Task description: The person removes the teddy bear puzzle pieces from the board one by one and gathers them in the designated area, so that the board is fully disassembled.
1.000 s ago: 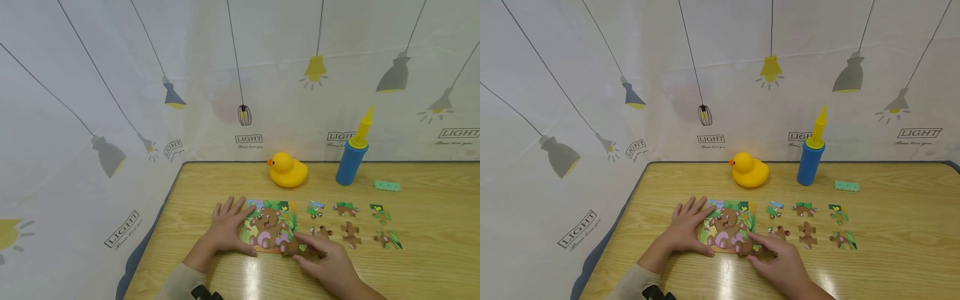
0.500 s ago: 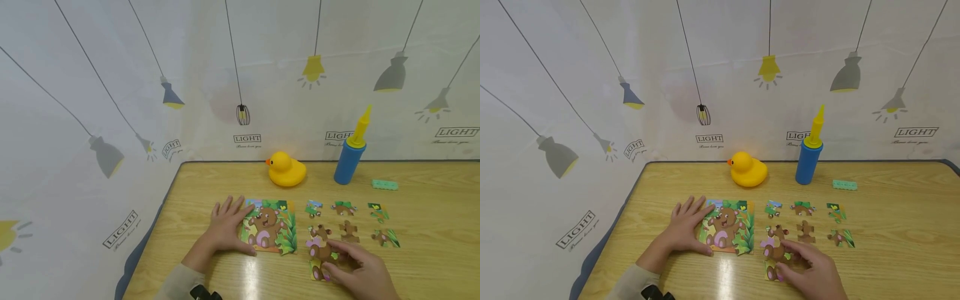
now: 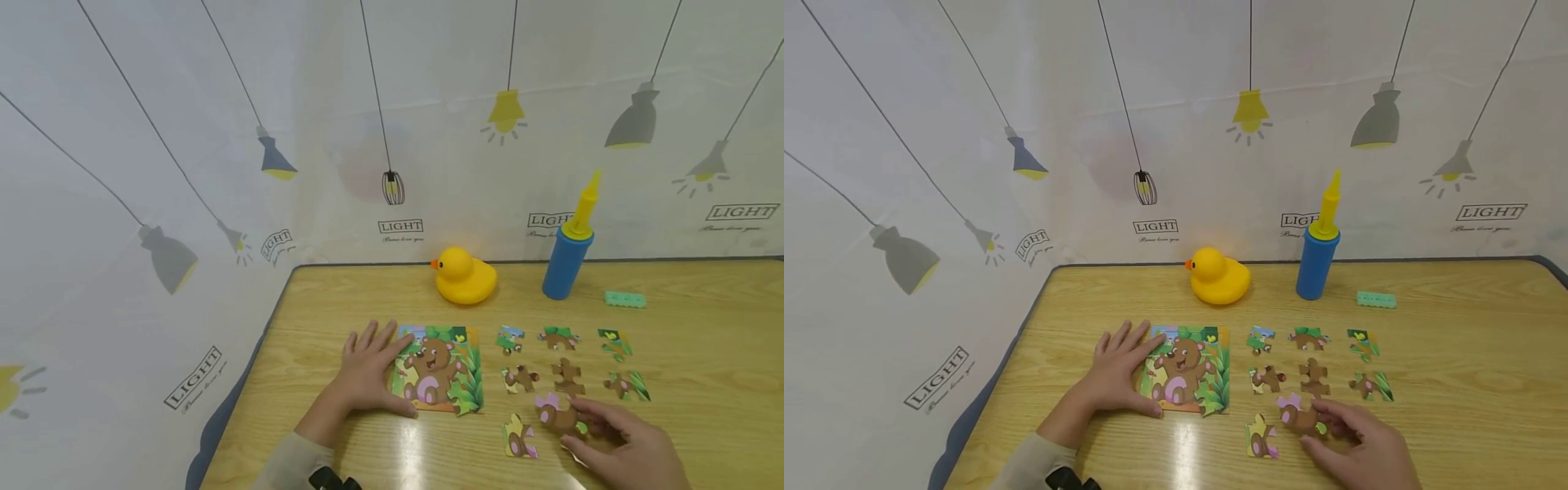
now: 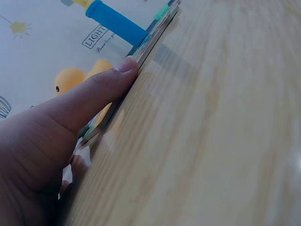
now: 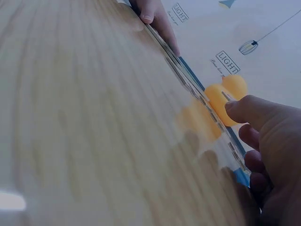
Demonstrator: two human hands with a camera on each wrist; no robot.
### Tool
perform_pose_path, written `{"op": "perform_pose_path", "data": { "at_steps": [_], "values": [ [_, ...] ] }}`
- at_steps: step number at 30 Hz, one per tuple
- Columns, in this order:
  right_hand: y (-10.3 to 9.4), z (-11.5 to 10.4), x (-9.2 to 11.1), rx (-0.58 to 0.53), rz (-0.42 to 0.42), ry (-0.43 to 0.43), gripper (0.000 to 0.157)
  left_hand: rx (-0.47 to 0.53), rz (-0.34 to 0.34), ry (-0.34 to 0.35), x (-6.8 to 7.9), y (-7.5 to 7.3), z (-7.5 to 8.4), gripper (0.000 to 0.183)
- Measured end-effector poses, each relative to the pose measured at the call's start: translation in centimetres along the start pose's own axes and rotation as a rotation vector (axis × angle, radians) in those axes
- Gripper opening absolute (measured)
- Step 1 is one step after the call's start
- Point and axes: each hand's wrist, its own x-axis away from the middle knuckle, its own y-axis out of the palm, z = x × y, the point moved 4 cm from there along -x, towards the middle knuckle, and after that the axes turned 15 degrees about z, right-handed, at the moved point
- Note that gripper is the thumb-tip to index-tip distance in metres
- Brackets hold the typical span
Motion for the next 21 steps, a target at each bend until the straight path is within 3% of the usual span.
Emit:
{"op": "perform_pose_path", "data": {
  "at_steps": [5, 9, 13, 15, 17, 21],
  "values": [
    [-0.4, 0.5, 0.0, 0.006, -0.055, 0.004, 0.049, -0.033, -0.009, -0.011, 0.0, 0.1, 0.1, 0.133],
    [-1.1, 1.0, 0.3, 0.022, -0.006, 0.02, 0.049, -0.04, -0.016, -0.008, 0.0, 0.3, 0.2, 0.134],
    [-2.3, 1.9, 0.6, 0.057, 0.026, 0.161, 0.052, -0.037, -0.011, -0.003, -0.1, 0.3, 0.4, 0.133],
    [-2.8, 2.4, 0.8, 0.087, 0.006, 0.251, 0.057, -0.032, -0.008, -0.005, -0.1, 0.2, 0.3, 0.133],
    [-3.1, 2.8, 0.8, 0.124, -0.028, 0.286, 0.062, -0.016, -0.003, -0.005, 0.0, 0.0, 0.3, 0.134],
    [-3.2, 3.0, 0.5, 0.181, -0.072, 0.232, 0.063, 0.005, 0.007, -0.005, 0.1, 0.1, 0.0, 0.134]
  ]
}}
